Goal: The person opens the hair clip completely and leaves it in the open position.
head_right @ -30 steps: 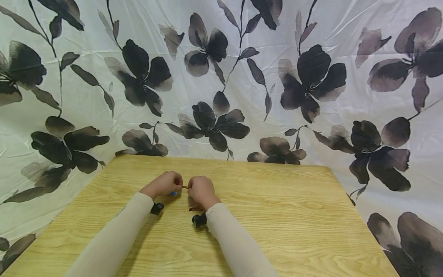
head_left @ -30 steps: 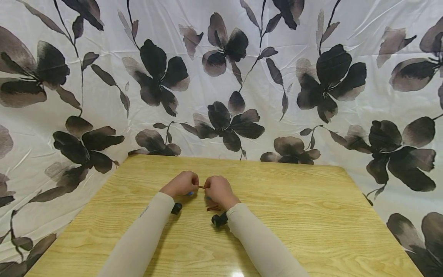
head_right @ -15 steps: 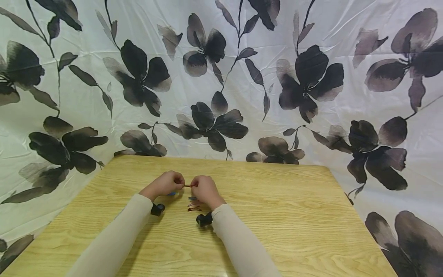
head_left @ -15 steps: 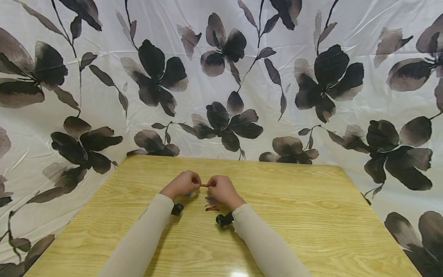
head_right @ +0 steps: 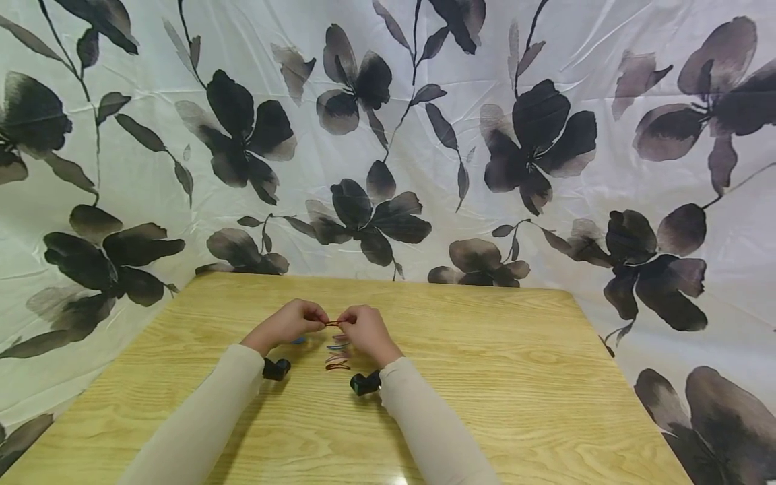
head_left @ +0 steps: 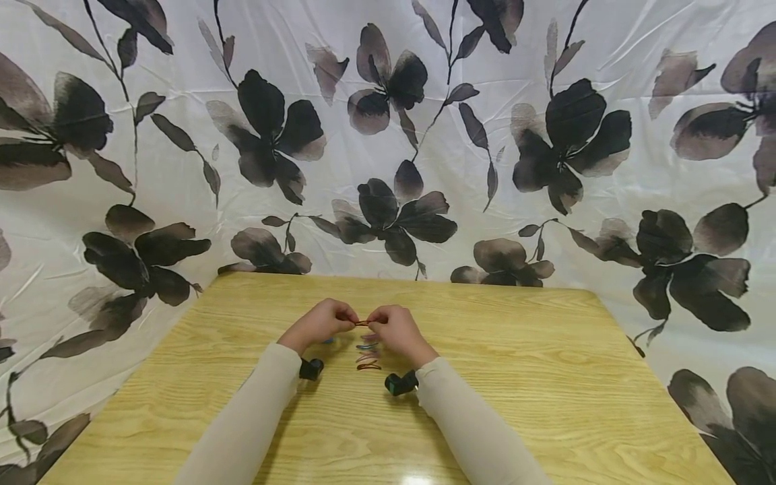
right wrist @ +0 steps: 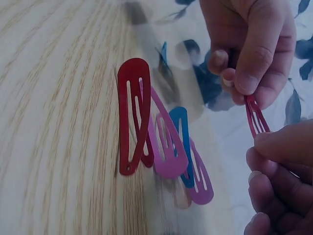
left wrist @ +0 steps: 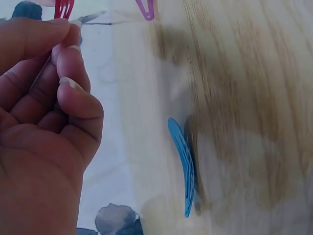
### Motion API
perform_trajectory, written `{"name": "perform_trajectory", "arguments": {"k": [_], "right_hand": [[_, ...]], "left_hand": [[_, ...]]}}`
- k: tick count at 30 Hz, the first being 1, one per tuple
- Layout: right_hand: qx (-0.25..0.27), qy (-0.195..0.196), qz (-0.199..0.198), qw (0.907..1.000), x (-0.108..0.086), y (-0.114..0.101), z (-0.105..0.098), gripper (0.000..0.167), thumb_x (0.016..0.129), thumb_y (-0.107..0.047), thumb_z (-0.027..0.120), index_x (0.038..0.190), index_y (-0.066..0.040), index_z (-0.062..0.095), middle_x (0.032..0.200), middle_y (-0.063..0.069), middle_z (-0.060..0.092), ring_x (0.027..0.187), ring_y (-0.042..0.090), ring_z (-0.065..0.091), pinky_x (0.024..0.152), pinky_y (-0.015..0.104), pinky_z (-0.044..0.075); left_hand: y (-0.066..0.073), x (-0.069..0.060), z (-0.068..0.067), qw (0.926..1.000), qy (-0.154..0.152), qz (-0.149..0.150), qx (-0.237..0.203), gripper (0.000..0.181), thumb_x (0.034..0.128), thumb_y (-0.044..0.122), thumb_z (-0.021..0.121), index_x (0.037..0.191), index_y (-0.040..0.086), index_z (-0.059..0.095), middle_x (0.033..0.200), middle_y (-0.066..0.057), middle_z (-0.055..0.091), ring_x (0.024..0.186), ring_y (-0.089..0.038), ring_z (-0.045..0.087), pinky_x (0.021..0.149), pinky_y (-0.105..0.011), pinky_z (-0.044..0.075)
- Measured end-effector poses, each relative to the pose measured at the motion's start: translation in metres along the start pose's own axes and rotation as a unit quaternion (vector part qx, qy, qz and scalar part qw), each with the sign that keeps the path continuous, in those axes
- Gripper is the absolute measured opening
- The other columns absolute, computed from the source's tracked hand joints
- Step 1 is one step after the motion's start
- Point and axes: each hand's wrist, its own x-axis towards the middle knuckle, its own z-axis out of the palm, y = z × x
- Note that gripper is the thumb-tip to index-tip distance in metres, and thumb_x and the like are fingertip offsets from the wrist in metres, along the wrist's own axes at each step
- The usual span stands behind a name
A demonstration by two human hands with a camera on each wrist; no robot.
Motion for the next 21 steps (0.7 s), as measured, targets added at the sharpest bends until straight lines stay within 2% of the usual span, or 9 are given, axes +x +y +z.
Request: {"name": "perform_trajectory", "arguments": {"k": [3, 10, 17, 21], "right_hand": [[-0.027, 0.009, 0.001, 0.9996, -0.002, 0.000, -0.004, 0.012, 0.094, -0.016, 0.062, 0.096, -0.011, 0.073, 0.091, 0.002, 0.071, 0.080, 0.010, 0.063, 0.070, 0.026, 0.051], [-0.014, 0.017, 0.012, 0.9997, -0.007, 0.001, -0.009, 0.013, 0.095, -0.018, 0.063, 0.097, -0.012, 0.074, 0.094, 0.001, 0.071, 0.082, 0.011, 0.060, 0.072, 0.028, 0.049], [0.001, 0.027, 0.009, 0.9996, -0.010, 0.011, -0.012, 0.012, 0.095, -0.021, 0.063, 0.096, -0.016, 0.074, 0.097, -0.001, 0.071, 0.085, 0.012, 0.060, 0.075, 0.030, 0.049], [0.010, 0.032, 0.011, 0.9994, -0.013, 0.014, -0.015, 0.012, 0.094, -0.021, 0.064, 0.097, -0.017, 0.075, 0.098, -0.001, 0.072, 0.088, 0.013, 0.061, 0.077, 0.031, 0.049]], "left_hand": [[0.000, -0.001, 0.001, 0.9998, -0.004, -0.002, -0.017, 0.012, 0.0931, 0.010, 0.063, 0.101, 0.007, 0.071, 0.095, -0.004, 0.070, 0.085, -0.014, 0.062, 0.080, -0.034, 0.051], [0.000, -0.001, 0.006, 0.9992, 0.007, 0.010, -0.039, 0.013, 0.0930, 0.009, 0.062, 0.101, 0.005, 0.072, 0.097, -0.006, 0.071, 0.089, -0.015, 0.062, 0.083, -0.036, 0.051], [0.001, -0.001, 0.014, 0.9984, 0.014, -0.017, -0.052, 0.016, 0.0947, 0.016, 0.062, 0.103, 0.007, 0.072, 0.099, -0.005, 0.071, 0.091, -0.017, 0.061, 0.085, -0.038, 0.050], [0.002, -0.001, 0.018, 0.9974, 0.020, -0.017, -0.067, 0.017, 0.0945, 0.016, 0.062, 0.103, 0.006, 0.073, 0.101, -0.006, 0.071, 0.091, -0.018, 0.062, 0.083, -0.037, 0.051]]}}
